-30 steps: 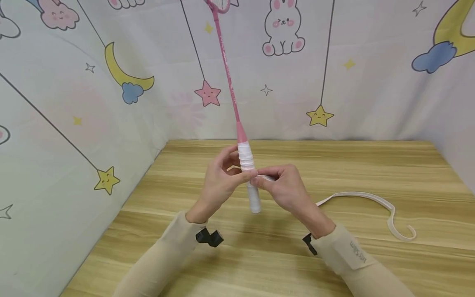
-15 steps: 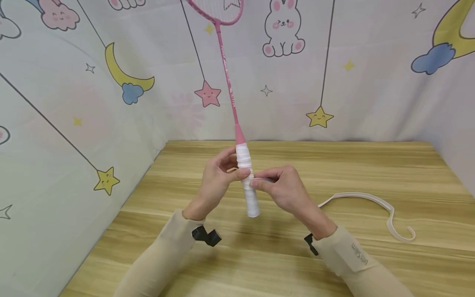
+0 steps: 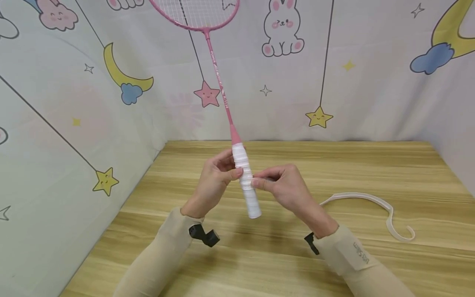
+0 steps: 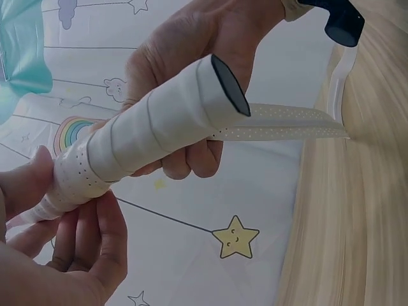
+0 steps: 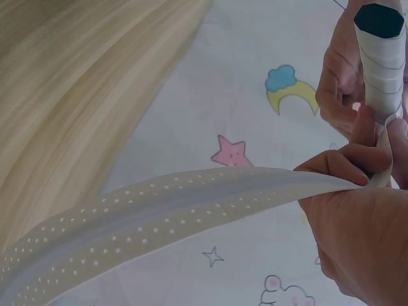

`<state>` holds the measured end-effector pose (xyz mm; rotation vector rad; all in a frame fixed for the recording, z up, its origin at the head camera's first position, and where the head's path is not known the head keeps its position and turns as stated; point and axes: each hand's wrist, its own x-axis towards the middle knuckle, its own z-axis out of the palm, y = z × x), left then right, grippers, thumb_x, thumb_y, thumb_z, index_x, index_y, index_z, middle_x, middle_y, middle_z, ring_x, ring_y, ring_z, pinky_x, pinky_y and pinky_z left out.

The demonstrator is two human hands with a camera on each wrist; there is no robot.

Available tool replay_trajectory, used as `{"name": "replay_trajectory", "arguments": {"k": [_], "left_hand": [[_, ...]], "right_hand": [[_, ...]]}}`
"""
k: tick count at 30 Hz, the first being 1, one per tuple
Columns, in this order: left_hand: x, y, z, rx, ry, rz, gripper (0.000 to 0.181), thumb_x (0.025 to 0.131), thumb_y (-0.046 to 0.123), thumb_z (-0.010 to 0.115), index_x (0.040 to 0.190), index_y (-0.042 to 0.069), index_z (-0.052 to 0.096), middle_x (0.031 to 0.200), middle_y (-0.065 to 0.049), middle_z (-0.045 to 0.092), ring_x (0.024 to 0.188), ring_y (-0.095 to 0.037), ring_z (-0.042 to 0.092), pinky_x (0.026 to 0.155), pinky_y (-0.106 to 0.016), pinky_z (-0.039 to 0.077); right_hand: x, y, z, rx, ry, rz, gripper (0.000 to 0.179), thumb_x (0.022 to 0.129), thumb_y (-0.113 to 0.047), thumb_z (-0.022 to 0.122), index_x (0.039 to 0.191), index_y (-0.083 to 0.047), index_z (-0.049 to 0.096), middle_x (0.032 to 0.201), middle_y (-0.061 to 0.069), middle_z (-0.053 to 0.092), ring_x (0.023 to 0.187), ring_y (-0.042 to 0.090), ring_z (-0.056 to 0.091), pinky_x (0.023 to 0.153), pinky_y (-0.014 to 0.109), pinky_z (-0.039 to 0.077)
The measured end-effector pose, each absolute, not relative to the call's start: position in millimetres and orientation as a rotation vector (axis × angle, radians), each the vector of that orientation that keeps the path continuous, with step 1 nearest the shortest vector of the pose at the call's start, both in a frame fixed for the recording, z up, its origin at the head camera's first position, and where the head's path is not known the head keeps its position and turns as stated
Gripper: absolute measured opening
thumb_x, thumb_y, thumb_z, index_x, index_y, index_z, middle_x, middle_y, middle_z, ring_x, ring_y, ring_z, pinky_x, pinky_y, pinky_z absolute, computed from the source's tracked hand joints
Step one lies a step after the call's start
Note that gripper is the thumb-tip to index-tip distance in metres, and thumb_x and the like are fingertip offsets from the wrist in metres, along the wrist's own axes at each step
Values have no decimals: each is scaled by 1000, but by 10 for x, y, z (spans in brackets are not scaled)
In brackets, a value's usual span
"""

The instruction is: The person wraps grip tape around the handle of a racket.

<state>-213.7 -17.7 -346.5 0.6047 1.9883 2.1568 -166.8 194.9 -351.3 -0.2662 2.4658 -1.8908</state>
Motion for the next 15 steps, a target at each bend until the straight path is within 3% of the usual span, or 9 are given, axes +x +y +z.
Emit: {"name": "replay_trajectory", "arguments": {"k": [7, 12, 15], "left_hand": [[-2156, -192, -3462, 602, 1801, 2197, 50, 103, -11, 62, 152, -13, 52, 104, 10, 70, 96, -9, 65, 84, -19, 57], [-2170, -204, -3451, 570, 1732, 2203, 54, 104, -12, 60, 156, -8, 46, 105, 11, 75, 100, -7, 71, 88, -21, 60], [-2183, -215, -3452, 568, 1704, 2196, 55, 105, -13, 58, 157, -3, 43, 115, -2, 81, 102, -7, 76, 92, -23, 60]], "right_hand": [[-1704, 1966, -3517, -241, 2417, -1860, 30, 101, -21, 80, 119, 2, 82, 103, -6, 85, 97, 9, 71, 90, 29, 59], [-1725, 1988, -3538, -324, 2333, -1876, 36, 105, -18, 74, 129, 9, 75, 104, -13, 82, 98, 3, 68, 89, 27, 58], [-1724, 1993, -3538, -363, 2308, -1882, 38, 105, -17, 73, 131, 11, 73, 104, -14, 82, 98, 2, 69, 91, 26, 58]]}}
